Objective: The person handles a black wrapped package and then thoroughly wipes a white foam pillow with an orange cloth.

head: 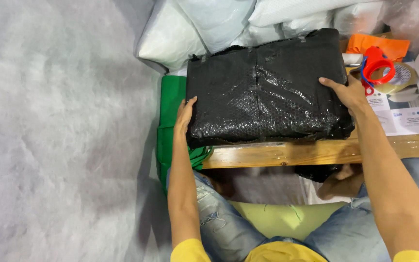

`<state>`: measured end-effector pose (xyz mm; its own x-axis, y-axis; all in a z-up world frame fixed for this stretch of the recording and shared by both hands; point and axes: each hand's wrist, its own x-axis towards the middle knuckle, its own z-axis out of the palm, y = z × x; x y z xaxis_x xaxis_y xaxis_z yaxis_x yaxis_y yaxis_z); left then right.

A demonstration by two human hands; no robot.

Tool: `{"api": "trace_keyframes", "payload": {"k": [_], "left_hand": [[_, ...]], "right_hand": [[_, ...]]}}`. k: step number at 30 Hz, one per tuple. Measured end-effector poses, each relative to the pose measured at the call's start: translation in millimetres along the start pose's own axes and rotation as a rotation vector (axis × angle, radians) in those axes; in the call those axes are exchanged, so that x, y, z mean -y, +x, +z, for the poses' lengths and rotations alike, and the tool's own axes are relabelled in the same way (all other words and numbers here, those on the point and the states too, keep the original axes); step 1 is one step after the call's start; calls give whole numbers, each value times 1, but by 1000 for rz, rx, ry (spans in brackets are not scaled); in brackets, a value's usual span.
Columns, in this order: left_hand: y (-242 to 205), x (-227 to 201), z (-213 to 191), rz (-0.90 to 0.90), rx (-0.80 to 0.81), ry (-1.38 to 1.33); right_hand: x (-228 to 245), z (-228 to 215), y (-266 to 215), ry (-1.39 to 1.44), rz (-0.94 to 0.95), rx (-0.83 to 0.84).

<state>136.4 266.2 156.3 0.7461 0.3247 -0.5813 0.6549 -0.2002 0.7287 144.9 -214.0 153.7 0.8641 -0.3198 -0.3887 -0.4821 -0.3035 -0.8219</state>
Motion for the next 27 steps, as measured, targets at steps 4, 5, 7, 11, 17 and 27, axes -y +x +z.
{"api": "trace_keyframes", "payload": {"k": [4, 5, 7, 11, 17, 27], "left_hand": [[-45, -9, -14, 65, 22, -68], [-51, -7, -17, 108, 10, -105], [-61, -2, -22, 155, -2, -145], [-62, 19, -31, 455, -15, -405], [7, 79, -42, 586, 68, -729], [-67, 49, -23, 382, 100, -362]], "right_hand": [[30, -24, -30, 26, 11, 21], [39, -32, -42, 5, -42, 22], [51, -45, -65, -19, -100, 21], [13, -68, -72, 60, -671, -150], [-77, -92, -51, -146, -1069, -368], [-102, -86, -53, 401, 27, 244]]}}
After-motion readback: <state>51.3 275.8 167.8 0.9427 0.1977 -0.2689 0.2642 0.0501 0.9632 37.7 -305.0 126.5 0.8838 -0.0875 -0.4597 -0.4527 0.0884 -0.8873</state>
